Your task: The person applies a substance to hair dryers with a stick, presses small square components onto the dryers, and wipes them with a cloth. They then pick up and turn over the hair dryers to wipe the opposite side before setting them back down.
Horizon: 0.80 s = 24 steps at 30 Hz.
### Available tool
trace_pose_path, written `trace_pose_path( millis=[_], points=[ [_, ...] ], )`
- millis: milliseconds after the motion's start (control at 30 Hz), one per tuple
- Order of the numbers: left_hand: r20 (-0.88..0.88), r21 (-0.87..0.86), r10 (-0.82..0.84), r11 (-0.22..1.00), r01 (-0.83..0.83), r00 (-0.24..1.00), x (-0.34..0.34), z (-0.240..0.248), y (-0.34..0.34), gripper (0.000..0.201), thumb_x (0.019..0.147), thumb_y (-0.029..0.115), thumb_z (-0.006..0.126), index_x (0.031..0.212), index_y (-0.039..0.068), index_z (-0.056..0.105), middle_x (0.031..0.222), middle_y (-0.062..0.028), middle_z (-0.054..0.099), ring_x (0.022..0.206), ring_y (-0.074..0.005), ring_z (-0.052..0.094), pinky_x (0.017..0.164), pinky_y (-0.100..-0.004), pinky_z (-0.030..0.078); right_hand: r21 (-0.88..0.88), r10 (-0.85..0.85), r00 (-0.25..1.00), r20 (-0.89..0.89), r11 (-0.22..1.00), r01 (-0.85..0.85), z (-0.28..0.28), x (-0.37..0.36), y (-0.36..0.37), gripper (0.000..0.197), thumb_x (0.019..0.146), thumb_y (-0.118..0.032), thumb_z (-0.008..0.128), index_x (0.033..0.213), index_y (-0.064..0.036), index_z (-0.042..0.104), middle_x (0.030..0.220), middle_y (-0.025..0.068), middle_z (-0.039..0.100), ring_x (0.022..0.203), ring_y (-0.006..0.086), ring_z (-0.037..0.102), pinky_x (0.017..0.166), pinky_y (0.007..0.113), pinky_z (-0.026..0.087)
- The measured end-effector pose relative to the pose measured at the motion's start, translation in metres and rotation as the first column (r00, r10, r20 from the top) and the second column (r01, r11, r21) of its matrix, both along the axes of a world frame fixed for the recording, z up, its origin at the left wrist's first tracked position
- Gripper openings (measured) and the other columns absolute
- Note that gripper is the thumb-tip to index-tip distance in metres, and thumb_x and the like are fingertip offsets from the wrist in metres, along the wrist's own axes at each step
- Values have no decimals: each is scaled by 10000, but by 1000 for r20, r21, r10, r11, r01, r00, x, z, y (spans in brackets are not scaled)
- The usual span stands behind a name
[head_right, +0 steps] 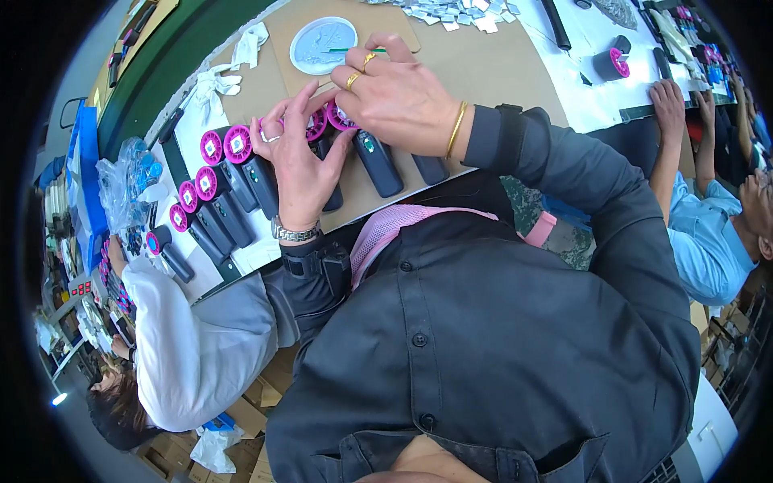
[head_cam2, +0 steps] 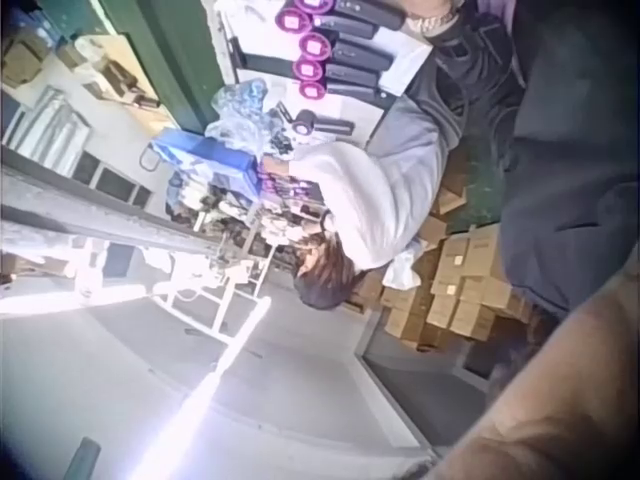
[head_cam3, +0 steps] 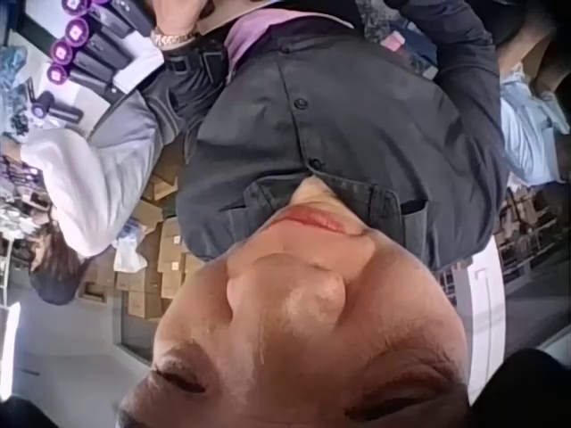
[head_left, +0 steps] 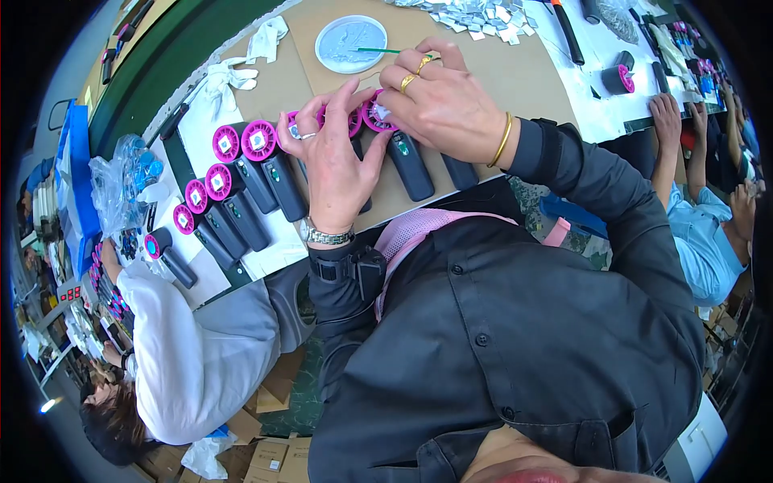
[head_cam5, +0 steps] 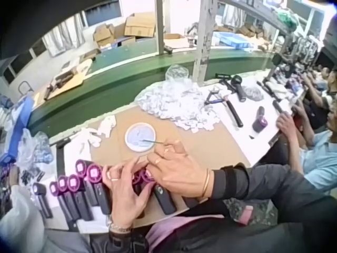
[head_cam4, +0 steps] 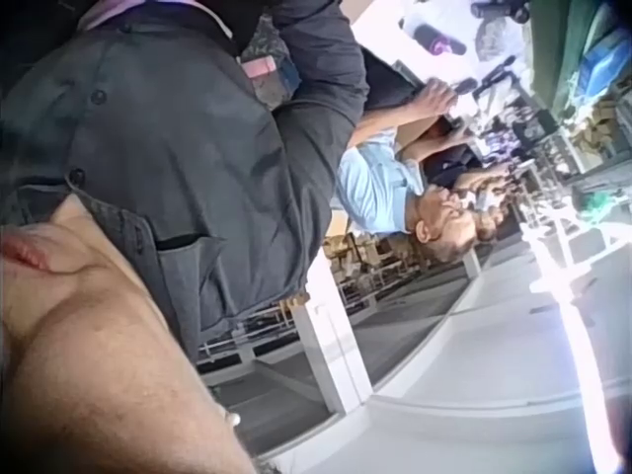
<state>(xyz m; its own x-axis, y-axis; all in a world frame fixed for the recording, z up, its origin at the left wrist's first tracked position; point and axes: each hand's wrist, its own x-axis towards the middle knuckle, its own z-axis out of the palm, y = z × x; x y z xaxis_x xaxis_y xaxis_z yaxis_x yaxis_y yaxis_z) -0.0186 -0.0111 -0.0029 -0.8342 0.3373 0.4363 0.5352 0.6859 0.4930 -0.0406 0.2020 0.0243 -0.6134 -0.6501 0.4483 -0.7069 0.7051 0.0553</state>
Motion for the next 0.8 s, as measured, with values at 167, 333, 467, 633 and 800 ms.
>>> trace_pose_path(
  millis=[167,333,467,633,800],
  points=[
    [2,-5,0,1000,0,1000,0,-1,-3,771,838,217,873,1523,118,533,1288,26,762,1320,-283,522,1224,-624,115,-42,9,999,51,999,-7,-3,-1,-3,202,869,-242,786,1020,-114,747,1080,43,646,1135,244,611,1111,479,361],
    [5,23,7,1000,-7,1000,1,-2,-5,755,827,210,874,1499,118,543,1277,21,766,1321,-290,530,1221,-625,121,-112,-3,996,86,994,13,2,-3,-9,204,889,-242,785,1036,-103,757,1074,59,654,1102,262,617,1094,472,369],
    [-9,65,-38,997,38,999,-2,-2,3,710,827,206,869,1462,118,564,1281,20,764,1320,-292,538,1217,-631,129,-31,-114,987,118,993,118,8,8,-7,207,888,-235,791,1037,-96,760,1059,64,660,1091,272,614,1080,470,376],
    [-4,57,-17,998,17,1000,1,-2,-3,666,838,208,864,1435,121,578,1288,21,761,1316,-287,542,1220,-634,126,-13,-107,985,133,994,110,6,4,-12,206,885,-230,796,1026,-86,757,1037,58,659,1084,276,612,1071,472,380],
    [38,42,-16,999,14,999,-1,0,-2,660,842,217,866,1433,129,585,1297,19,759,1314,-281,544,1226,-638,116,-120,-74,990,123,989,89,-3,6,-7,188,893,-222,791,1005,-78,746,1040,55,656,1096,266,614,1073,468,386]
  ],
)
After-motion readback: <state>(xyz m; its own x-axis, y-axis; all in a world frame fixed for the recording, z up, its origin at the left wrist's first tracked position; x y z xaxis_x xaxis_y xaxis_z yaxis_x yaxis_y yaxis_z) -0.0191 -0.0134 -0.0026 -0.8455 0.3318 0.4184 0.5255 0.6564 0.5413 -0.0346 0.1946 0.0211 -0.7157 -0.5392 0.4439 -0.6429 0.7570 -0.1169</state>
